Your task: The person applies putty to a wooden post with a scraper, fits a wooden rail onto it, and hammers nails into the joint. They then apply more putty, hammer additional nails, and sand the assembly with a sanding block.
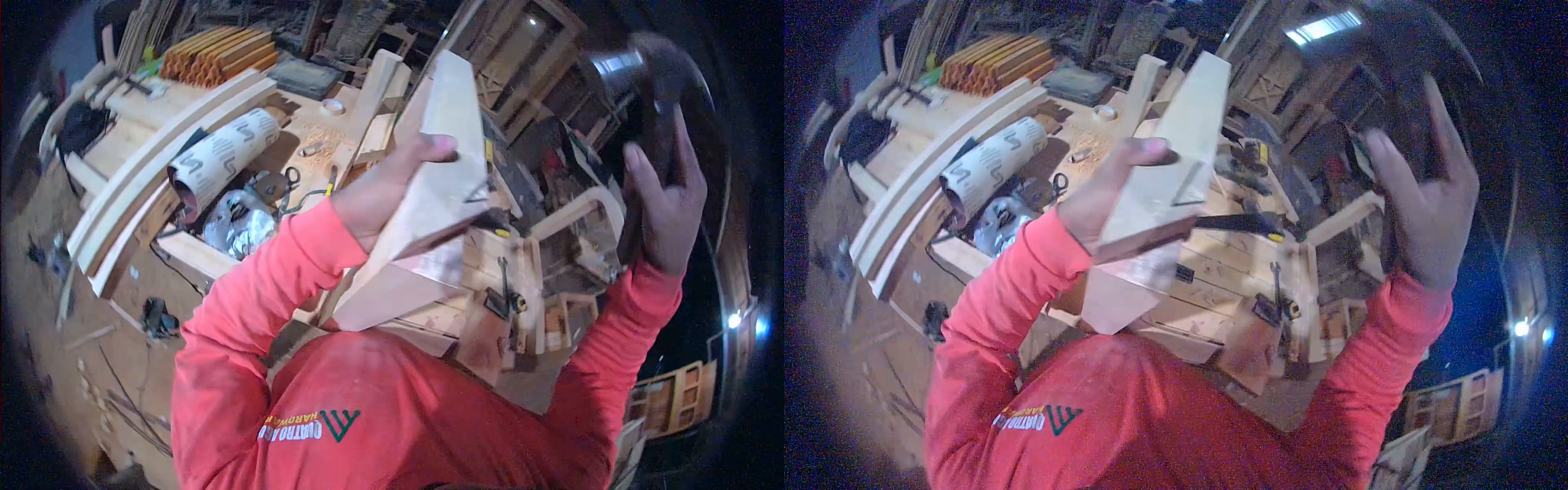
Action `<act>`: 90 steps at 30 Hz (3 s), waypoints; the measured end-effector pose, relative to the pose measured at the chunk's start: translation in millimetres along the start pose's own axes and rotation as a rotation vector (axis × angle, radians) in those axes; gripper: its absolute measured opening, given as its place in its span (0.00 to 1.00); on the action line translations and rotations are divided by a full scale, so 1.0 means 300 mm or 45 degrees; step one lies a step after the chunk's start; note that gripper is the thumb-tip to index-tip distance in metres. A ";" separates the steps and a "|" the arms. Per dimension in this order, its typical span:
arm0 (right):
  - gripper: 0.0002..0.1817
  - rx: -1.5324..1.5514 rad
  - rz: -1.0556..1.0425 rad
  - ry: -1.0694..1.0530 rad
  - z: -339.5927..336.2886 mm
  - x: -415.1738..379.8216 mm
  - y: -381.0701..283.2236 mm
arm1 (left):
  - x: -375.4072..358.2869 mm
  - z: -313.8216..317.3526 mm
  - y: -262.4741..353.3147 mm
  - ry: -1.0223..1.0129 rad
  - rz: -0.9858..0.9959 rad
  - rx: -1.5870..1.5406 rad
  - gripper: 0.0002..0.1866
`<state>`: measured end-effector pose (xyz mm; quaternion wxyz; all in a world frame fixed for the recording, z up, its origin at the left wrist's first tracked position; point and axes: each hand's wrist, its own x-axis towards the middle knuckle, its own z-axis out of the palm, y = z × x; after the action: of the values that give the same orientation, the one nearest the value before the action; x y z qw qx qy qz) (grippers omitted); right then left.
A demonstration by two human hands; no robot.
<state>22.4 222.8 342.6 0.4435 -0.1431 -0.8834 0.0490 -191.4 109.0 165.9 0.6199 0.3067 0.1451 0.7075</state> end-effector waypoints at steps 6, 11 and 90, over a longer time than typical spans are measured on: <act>0.33 -0.050 -0.715 -0.401 -0.011 0.068 0.089 | -0.004 0.007 0.014 0.110 -0.003 0.130 0.34; 0.31 0.010 -0.382 -0.136 -0.068 0.093 0.054 | 0.025 -0.052 0.009 0.131 0.044 0.100 0.38; 0.24 0.551 0.234 -0.115 0.028 -0.024 -0.016 | -0.071 -0.035 0.162 0.609 0.687 0.999 0.32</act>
<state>18.9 216.6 333.1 0.4177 -0.1222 -0.8544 0.2837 -235.2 80.9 180.8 0.2042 0.3723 0.4521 0.7844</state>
